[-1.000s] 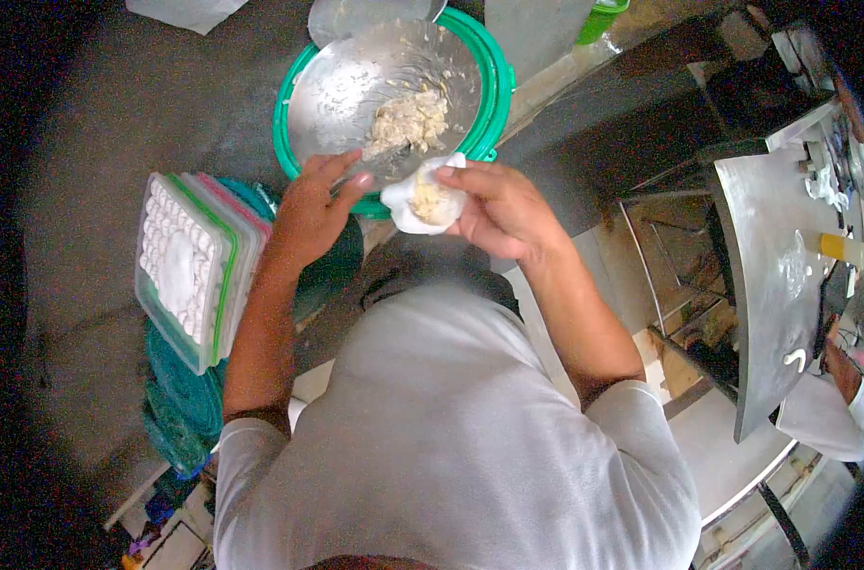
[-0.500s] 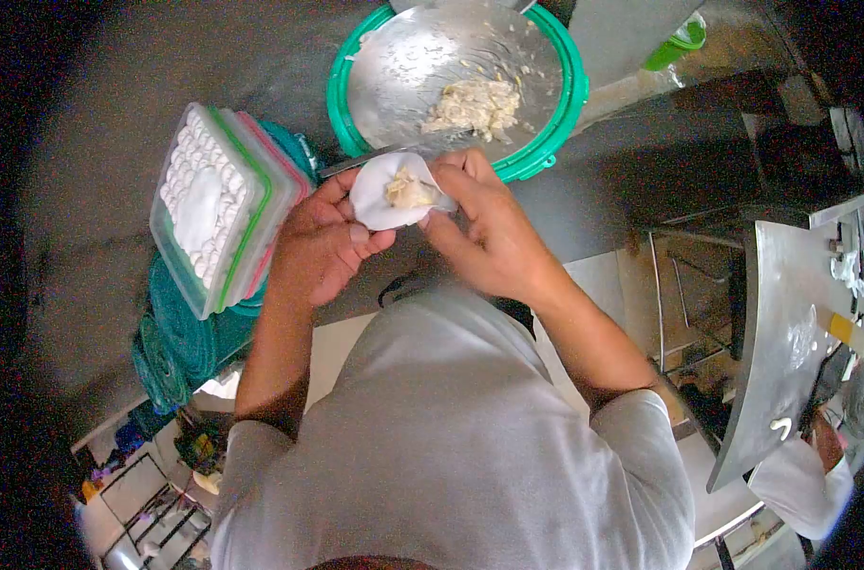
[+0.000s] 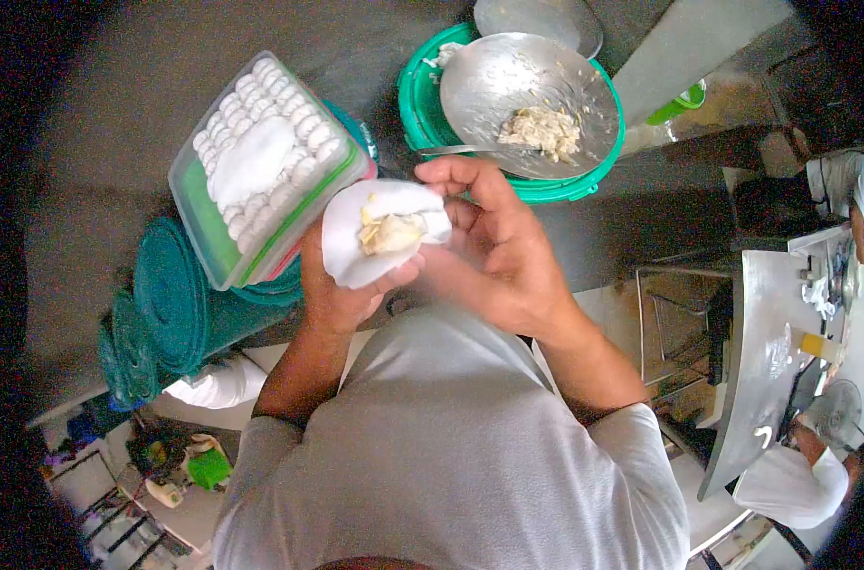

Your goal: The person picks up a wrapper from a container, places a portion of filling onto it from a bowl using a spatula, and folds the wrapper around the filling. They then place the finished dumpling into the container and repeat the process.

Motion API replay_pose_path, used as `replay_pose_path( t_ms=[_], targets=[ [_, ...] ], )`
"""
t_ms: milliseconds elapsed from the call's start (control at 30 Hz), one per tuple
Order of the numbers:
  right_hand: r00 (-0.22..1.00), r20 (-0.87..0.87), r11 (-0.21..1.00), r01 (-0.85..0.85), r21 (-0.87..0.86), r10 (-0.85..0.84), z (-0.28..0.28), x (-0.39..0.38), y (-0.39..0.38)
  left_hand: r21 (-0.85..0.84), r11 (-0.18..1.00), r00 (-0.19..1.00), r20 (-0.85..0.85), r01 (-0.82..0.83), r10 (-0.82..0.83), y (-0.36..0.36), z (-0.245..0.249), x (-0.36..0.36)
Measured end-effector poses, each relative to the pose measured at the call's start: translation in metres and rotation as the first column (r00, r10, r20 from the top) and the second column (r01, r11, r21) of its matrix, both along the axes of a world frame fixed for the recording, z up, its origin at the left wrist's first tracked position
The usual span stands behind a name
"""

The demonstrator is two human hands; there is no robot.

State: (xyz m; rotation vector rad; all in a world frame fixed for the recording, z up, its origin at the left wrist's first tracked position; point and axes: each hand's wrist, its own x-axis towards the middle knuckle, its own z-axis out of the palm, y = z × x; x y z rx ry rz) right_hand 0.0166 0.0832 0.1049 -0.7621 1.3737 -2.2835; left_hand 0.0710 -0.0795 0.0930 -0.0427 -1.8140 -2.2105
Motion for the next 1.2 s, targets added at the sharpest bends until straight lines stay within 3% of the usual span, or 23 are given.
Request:
replay_pose_path(
  t_ms=[133,200,433,533,600,633,667,700,733,800,833,867,900,933,967,1000,1067,1100,1167,1200],
  targets=[
    [0.999,-0.045,0.996,-0.001,0.085,0.004,-0.001,0.015,-0.029,0.12,0.993,1.0,-0.019,0.0,0.002,-0.028,0.0,0.019],
    [0.996,0.083,0.999,-0.02,0.038,0.017,0.005,0.024,-0.047,0.129,0.99,0.997,-0.036,-0.058,0.064,-0.04,-0.002,0.029],
    [0.999,0.026,0.997,0.039,0.061,-0.041,-0.006,0.044,-0.09,0.214,0.969,0.988,-0.066,-0.124,0.14,-0.082,-0.003,0.052],
    [0.995,-0.098,0.999,0.006,0.039,-0.003,-0.019,0.044,-0.101,0.243,0.965,0.993,-0.036,-0.1,0.112,-0.095,-0.004,0.061],
    [0.952,-0.269,0.972,0.191,0.138,-0.149,-0.017,0.047,-0.112,0.228,0.969,0.993,-0.038,-0.097,0.108,-0.103,-0.005,0.064],
    [0.952,-0.271,0.972,0.188,0.142,-0.145,-0.011,0.05,-0.116,0.209,0.974,0.994,-0.041,-0.091,0.101,-0.106,-0.006,0.065],
    [0.993,-0.072,0.993,0.1,0.07,-0.095,-0.001,0.055,-0.119,0.214,0.972,0.994,-0.041,-0.094,0.105,-0.112,-0.007,0.066],
    [0.992,0.124,0.999,0.027,-0.019,-0.025,0.004,0.058,-0.12,-0.027,0.991,0.986,-0.102,-0.133,0.13,-0.119,-0.009,0.067],
    [0.992,0.125,1.0,0.026,-0.015,-0.024,0.003,0.057,-0.12,-0.264,0.948,0.976,-0.166,-0.178,0.137,-0.123,-0.011,0.067],
    [0.999,0.013,0.995,-0.047,0.091,0.046,0.001,0.052,-0.115,-0.273,0.942,0.972,-0.186,-0.194,0.147,-0.121,-0.003,0.069],
    [0.998,0.009,0.994,-0.057,0.091,0.056,0.0,0.049,-0.113,-0.135,0.973,0.978,-0.116,-0.189,0.174,-0.117,0.004,0.071],
    [0.981,-0.192,0.983,0.018,0.182,0.018,0.0,0.045,-0.111,0.004,0.981,0.98,-0.045,-0.192,0.192,-0.115,0.007,0.072],
    [0.922,-0.387,0.961,0.11,0.253,-0.003,0.0,0.043,-0.111,0.002,0.979,0.978,-0.048,-0.202,0.202,-0.118,0.006,0.07],
    [0.921,-0.389,0.963,0.101,0.251,0.004,0.004,0.044,-0.112,-0.161,0.97,0.973,-0.173,-0.183,0.155,-0.124,0.004,0.067],
    [0.974,-0.227,0.982,0.03,0.186,0.013,0.012,0.046,-0.113,-0.322,0.928,0.954,-0.284,-0.186,0.092,-0.126,0.003,0.065],
    [0.998,-0.058,0.994,-0.022,0.11,0.029,0.016,0.047,-0.113,-0.323,0.927,0.953,-0.286,-0.192,0.097,-0.125,0.004,0.064],
    [0.987,-0.157,0.984,0.006,0.18,0.023,0.01,0.039,-0.106,-0.286,0.95,0.965,-0.258,-0.123,0.047,-0.122,0.008,0.061],
    [0.956,-0.292,0.976,0.039,0.213,0.026,0.01,0.034,-0.103,-0.286,0.949,0.964,-0.26,-0.129,0.052,-0.118,0.009,0.061],
    [0.868,-0.494,0.956,0.111,0.273,0.04,0.013,0.027,-0.098,-0.13,0.98,0.969,-0.215,-0.154,0.123,-0.11,0.012,0.06],
    [0.868,-0.495,0.957,0.106,0.271,0.044,0.016,0.028,-0.097,-0.131,0.978,0.968,-0.215,-0.159,0.129,-0.109,0.012,0.058]
  ],
)
